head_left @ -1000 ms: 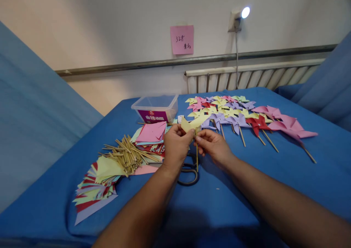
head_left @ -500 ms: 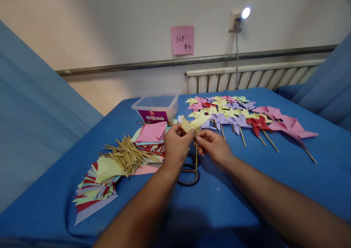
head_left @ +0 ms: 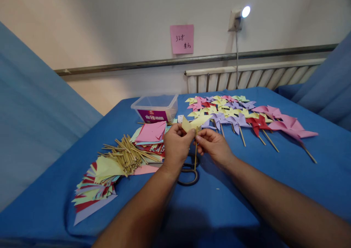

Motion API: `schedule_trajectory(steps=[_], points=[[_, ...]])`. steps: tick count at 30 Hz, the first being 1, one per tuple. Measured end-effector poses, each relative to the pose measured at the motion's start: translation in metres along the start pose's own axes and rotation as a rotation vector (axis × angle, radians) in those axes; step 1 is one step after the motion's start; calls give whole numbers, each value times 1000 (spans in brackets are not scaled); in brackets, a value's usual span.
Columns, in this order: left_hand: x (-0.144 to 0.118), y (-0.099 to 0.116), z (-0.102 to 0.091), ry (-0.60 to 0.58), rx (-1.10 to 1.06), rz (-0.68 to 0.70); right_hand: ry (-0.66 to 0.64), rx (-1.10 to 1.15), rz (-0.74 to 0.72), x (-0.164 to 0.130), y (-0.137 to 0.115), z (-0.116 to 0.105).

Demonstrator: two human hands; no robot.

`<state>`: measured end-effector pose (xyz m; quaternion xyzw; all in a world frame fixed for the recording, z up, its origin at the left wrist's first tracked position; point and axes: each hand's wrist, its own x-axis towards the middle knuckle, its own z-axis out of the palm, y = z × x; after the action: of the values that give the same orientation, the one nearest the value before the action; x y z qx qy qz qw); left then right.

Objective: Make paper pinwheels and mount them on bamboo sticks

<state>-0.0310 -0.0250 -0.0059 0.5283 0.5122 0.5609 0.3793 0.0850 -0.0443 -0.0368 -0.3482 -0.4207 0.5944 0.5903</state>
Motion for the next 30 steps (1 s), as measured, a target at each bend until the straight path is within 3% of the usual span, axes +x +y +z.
schedule_trajectory(steps=[30], points=[[-1, 4, 1, 13, 41, 12, 32, -29, -28, 0, 1, 2]])
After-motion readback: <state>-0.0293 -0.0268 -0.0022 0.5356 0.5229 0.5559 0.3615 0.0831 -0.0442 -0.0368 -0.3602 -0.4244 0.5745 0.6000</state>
